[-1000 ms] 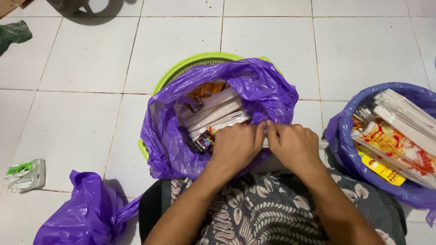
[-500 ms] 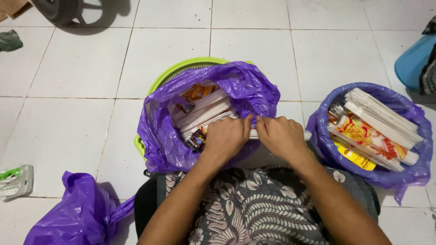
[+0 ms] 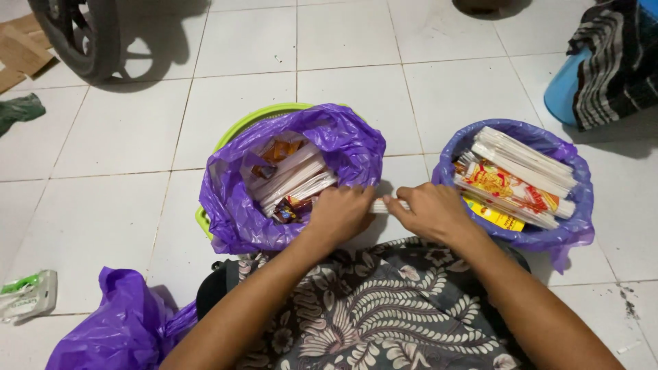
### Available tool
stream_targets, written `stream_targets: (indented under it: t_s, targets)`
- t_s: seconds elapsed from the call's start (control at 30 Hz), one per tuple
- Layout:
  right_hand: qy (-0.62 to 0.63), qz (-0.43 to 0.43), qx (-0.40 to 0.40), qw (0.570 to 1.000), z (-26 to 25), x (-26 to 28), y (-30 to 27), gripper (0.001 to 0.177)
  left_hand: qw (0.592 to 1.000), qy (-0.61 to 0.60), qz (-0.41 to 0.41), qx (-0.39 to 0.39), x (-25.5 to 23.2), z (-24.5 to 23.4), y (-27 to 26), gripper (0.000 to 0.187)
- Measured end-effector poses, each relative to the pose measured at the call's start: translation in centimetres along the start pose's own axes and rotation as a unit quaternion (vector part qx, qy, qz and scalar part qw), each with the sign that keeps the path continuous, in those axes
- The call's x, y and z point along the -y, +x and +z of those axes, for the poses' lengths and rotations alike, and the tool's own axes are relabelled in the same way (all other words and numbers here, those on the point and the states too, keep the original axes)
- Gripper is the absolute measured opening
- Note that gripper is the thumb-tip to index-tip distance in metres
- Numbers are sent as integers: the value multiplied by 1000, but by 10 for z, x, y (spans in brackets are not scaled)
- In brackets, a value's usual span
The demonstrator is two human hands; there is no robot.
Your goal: The person sorts food packets and wrapped items into two separate bins by hand while sitting on the floor.
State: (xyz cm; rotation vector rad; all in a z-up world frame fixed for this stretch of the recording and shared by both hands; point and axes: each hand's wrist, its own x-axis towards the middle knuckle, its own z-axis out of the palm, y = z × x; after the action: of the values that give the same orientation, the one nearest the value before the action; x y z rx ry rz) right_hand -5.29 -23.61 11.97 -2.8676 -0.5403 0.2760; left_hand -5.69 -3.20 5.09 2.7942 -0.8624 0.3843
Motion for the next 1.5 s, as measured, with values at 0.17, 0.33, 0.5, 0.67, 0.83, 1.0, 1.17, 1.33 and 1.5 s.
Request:
stream_targets:
  t_s: [0.17, 0.33, 0.5, 0.67, 0.83, 1.0, 1.17, 1.33, 1.5]
  targets:
    - [11, -47, -34, 998, 7, -16, -21, 38, 984, 1, -40, 174, -19, -23, 19, 21]
    - [-9, -8, -66, 998, 23, -37, -28, 20, 985, -16, -36, 170, -36, -19, 26, 27]
    - [-22, -8, -131, 991, 28, -55, -33, 21, 993, -4, 77, -84, -36, 0, 29, 17]
    - [-38, 6, -158, 987, 28, -67, -33, 23, 999, -4, 36, -18, -38, -12, 32, 16]
    - [-45, -19, -143, 989, 46, -74, -31, 19, 978, 37, -50, 201, -35, 5, 27, 22]
    - [-25, 13, -122, 992, 39, -64, -35, 17, 997, 4, -18, 76, -33, 0, 14, 19]
    - [-34, -31, -158, 986, 28, -51, -46, 23, 998, -25, -8, 49, -44, -25, 6, 36]
    - [-31, -117, -218, 968, 27, -24, -52, 23, 993, -48, -28, 103, -53, -23, 1, 35]
    - [-58, -29, -40, 997, 38, -23, -42, 14, 978, -34, -62, 199, -52, -8, -2, 24]
